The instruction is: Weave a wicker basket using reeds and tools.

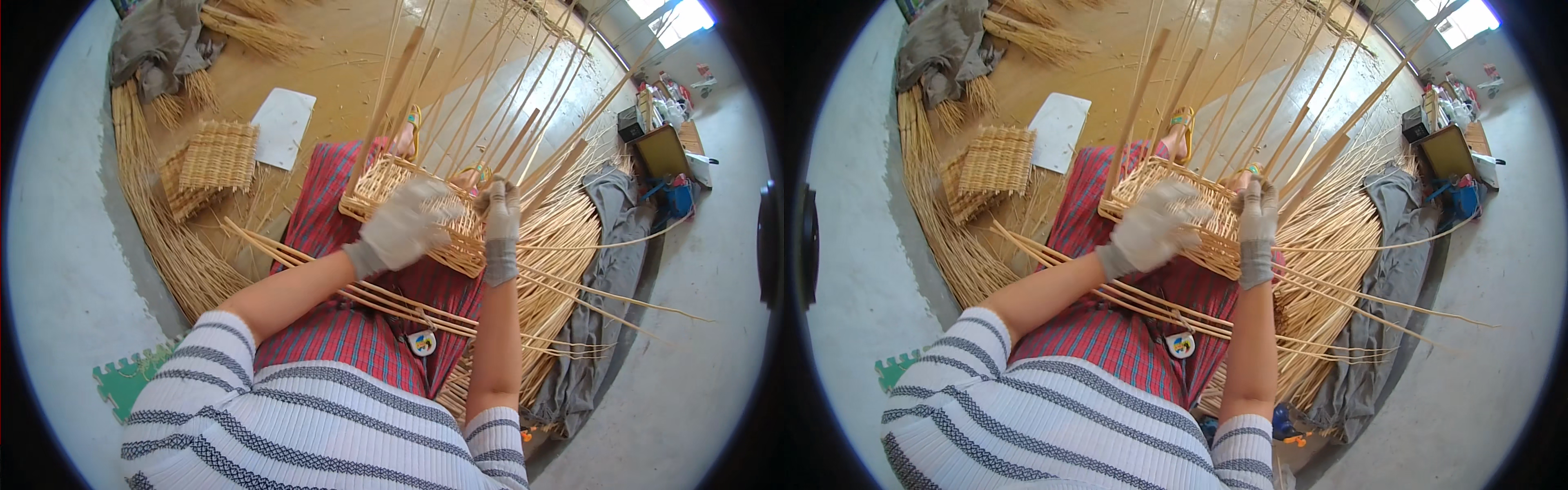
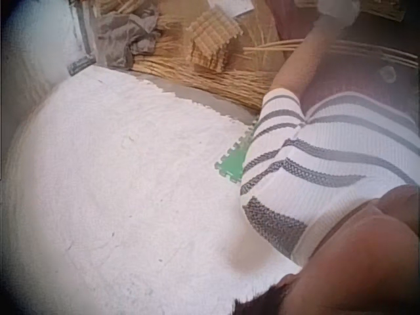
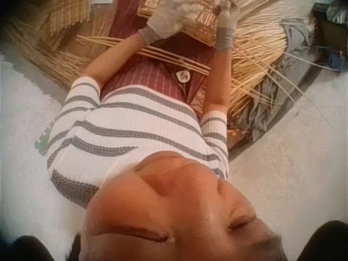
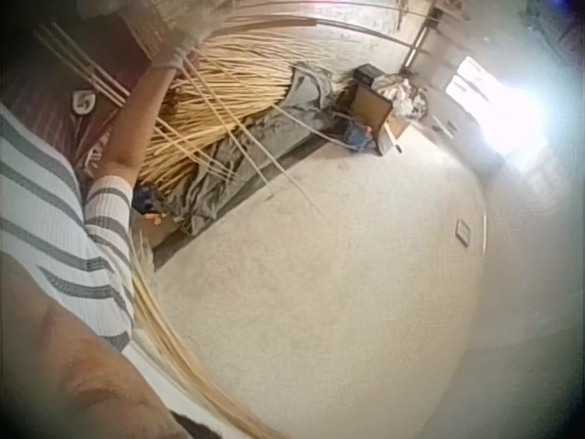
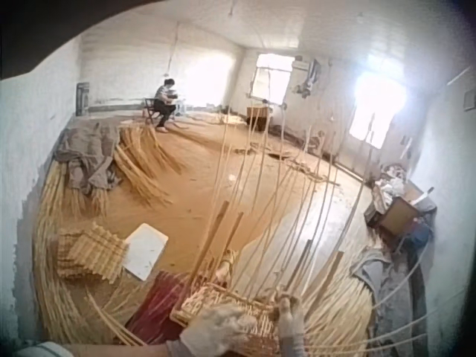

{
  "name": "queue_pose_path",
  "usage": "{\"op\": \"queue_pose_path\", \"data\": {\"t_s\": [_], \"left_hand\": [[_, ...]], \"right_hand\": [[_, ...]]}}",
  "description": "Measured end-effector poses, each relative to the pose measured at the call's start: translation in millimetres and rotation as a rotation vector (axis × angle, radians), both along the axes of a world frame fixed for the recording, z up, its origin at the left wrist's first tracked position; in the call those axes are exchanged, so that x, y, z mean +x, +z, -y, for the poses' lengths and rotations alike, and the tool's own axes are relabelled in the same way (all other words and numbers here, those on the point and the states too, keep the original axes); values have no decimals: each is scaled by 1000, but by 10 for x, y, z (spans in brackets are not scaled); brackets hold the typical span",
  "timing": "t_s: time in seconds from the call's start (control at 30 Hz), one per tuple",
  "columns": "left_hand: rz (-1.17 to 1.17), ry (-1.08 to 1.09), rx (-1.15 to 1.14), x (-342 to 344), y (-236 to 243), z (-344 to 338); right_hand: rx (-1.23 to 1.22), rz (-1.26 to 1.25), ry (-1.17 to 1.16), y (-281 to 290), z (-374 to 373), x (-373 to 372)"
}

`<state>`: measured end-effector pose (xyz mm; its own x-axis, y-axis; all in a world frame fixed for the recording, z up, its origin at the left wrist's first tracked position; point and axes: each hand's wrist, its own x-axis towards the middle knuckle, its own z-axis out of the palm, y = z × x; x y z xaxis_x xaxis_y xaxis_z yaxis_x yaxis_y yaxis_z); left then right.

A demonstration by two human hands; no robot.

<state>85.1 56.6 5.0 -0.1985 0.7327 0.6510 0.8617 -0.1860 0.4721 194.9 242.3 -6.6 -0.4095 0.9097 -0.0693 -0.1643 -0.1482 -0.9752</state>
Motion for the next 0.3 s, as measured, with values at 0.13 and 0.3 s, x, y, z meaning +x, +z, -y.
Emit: {"op": "queue_pose_path", "data": {"t_s": [0.13,0.3], "left_hand": [[1160,241,355,-807,10,19],[1420,-141,-404,-1097,-378,167]], "right_hand": [[90,-57,-23,251,-241,-159],[-103,-111,-79,219,-245,-225]]}}
